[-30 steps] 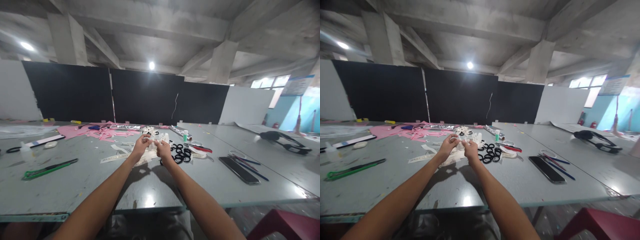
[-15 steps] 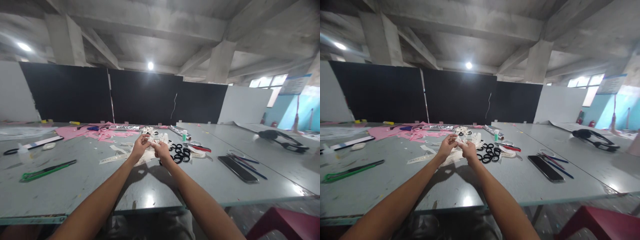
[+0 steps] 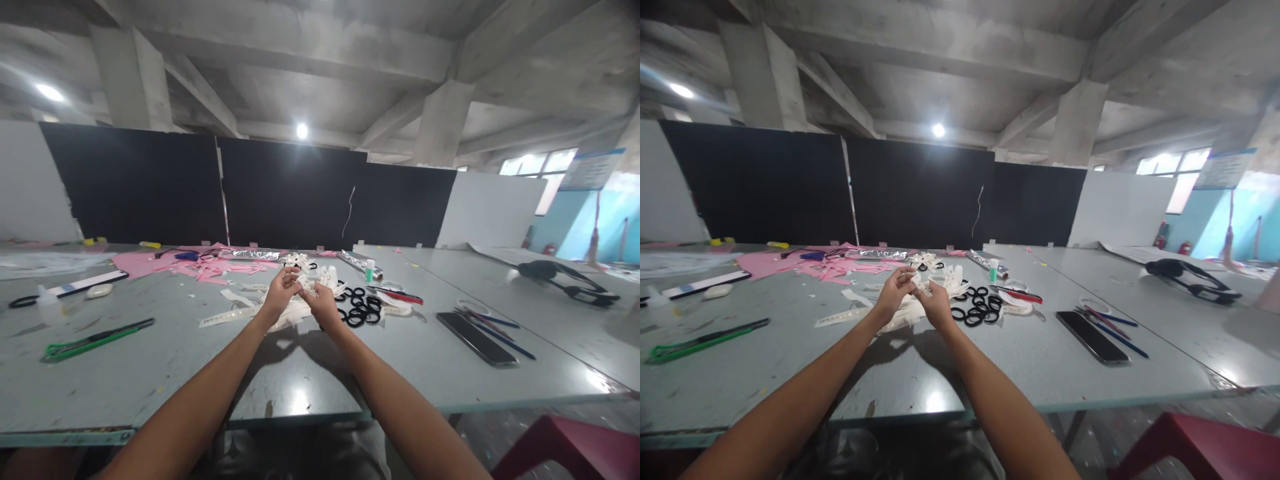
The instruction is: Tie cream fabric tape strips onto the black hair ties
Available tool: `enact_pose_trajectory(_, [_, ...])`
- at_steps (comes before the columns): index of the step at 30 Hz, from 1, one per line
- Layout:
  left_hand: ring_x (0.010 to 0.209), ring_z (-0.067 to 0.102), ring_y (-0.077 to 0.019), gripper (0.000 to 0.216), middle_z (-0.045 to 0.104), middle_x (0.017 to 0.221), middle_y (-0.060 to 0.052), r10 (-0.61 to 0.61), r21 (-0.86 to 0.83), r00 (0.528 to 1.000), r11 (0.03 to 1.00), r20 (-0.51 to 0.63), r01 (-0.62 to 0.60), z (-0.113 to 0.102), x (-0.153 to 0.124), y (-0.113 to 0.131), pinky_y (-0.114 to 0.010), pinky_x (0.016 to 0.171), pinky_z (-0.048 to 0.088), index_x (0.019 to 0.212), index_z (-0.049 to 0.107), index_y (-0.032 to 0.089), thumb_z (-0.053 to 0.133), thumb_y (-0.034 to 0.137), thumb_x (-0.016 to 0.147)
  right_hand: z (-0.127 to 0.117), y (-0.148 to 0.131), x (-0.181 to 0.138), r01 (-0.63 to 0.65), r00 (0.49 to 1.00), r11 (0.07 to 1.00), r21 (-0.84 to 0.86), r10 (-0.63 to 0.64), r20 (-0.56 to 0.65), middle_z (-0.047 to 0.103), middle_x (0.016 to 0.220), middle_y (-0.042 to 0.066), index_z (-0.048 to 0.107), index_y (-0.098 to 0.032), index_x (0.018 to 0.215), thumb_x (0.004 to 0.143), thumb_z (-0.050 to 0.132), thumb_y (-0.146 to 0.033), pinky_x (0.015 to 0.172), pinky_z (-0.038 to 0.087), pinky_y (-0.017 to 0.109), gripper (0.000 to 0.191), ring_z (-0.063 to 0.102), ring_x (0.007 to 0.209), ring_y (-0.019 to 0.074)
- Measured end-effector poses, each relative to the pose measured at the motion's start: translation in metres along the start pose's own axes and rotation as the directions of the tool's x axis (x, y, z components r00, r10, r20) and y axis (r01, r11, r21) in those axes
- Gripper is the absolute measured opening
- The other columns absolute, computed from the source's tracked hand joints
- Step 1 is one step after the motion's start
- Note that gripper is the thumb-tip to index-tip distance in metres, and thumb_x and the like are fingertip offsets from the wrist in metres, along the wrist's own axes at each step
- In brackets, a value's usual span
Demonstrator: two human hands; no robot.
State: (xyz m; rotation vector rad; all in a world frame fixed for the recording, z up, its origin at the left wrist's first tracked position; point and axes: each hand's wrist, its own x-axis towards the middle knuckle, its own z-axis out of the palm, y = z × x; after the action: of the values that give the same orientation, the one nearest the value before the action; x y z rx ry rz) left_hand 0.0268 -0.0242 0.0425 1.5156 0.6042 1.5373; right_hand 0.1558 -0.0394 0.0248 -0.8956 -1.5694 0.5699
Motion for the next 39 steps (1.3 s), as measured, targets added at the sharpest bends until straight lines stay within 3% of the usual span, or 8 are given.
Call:
enact_pose_trajectory(8, [0.053, 0.045, -0.0069, 0.029, 0.051, 0.065, 0.005, 0.099, 0.067, 0.993, 0.993, -0.068, -0.094, 0.003, 0.001, -0.005, -0.019, 0.052, 0.035, 0.093, 0.048, 0.018, 0.052, 0.014, 0.064, 0.001, -0.006, -0.004, 0.06, 0.997, 0.994, -0.095, -0.064, -0.043, 0.068, 0.085, 0.003, 0.066, -0.016, 0.09, 0.08, 0.054, -0.03, 0.074, 0.042, 0.025, 0.021, 0.059, 0.079, 0.0176])
enact_pose_trajectory(14, [0.052, 0.047, -0.0078, 0.032, 0.051, 0.064, 0.006, 0.054, 0.059, 0.998, 0.997, -0.032, -0.052, 0.004, 0.0, -0.004, -0.02, 0.052, 0.036, 0.096, 0.048, 0.02, 0.059, 0.019, 0.067, 0.002, -0.004, -0.005, 0.064, 0.996, 0.983, -0.17, -0.074, -0.051, 0.067, 0.081, 0.003, 0.067, -0.018, 0.087, 0.081, 0.053, -0.03, 0.072, 0.041, 0.024, 0.019, 0.058, 0.076, 0.0171])
enact_pose_trajectory(21, [0.052, 0.044, -0.0088, 0.021, 0.044, 0.058, 0.007, 0.228, 0.276, 0.963, 0.943, -0.141, -0.183, 0.0, -0.003, -0.003, -0.019, 0.052, 0.032, 0.093, 0.049, 0.02, 0.058, 0.02, 0.074, 0.007, -0.007, -0.007, 0.057, 0.992, 0.986, -0.155, -0.073, -0.102, 0.068, 0.086, 0.004, 0.067, -0.019, 0.095, 0.082, 0.053, -0.034, 0.076, 0.042, 0.026, 0.024, 0.058, 0.08, 0.0181])
enact_pose_trajectory(25, [0.054, 0.041, -0.008, 0.028, 0.046, 0.067, 0.005, 0.248, 0.322, 0.968, 0.921, -0.046, -0.22, 0.001, -0.007, -0.002, -0.019, 0.054, 0.033, 0.097, 0.048, 0.021, 0.062, 0.021, 0.072, 0.004, -0.004, -0.003, 0.023, 0.983, 1.0, -0.015, -0.026, -0.184, 0.068, 0.089, 0.005, 0.067, -0.016, 0.095, 0.081, 0.053, -0.035, 0.077, 0.042, 0.026, 0.027, 0.058, 0.084, 0.0184])
enact_pose_trajectory(30, [0.056, 0.041, -0.0094, 0.016, 0.05, 0.071, 0.003, 0.287, 0.471, 0.955, 0.834, 0.072, -0.286, 0.004, -0.016, 0.003, -0.021, 0.057, 0.034, 0.092, 0.057, 0.02, 0.057, 0.021, 0.076, -0.004, 0.001, 0.002, -0.108, 0.96, 0.994, -0.019, 0.099, -0.263, 0.063, 0.068, 0.003, 0.065, -0.012, 0.082, 0.077, 0.053, -0.044, 0.059, 0.04, 0.023, 0.035, 0.053, 0.068, 0.0166])
enact_pose_trajectory(36, [0.055, 0.041, -0.0098, 0.03, 0.058, 0.084, 0.0, 0.302, 0.59, 0.942, 0.738, 0.147, -0.329, 0.003, -0.018, 0.006, -0.023, 0.06, 0.038, 0.107, 0.061, 0.023, 0.053, 0.019, 0.078, -0.002, -0.003, 0.002, -0.098, 0.961, 0.994, -0.042, 0.084, -0.263, 0.06, 0.063, 0.002, 0.065, -0.012, 0.083, 0.076, 0.054, -0.045, 0.057, 0.039, 0.022, 0.036, 0.051, 0.065, 0.015])
enact_pose_trajectory(39, [0.065, 0.049, -0.0119, 0.033, 0.06, 0.097, -0.003, 0.308, 0.655, 0.941, 0.684, 0.139, -0.321, 0.001, -0.015, 0.004, -0.025, 0.068, 0.042, 0.112, 0.06, 0.022, 0.05, 0.019, 0.08, -0.001, -0.005, 0.001, -0.091, 0.97, 0.995, -0.043, 0.079, -0.231, 0.058, 0.06, 0.001, 0.065, -0.011, 0.088, 0.078, 0.052, -0.047, 0.056, 0.039, 0.022, 0.04, 0.052, 0.063, 0.0153])
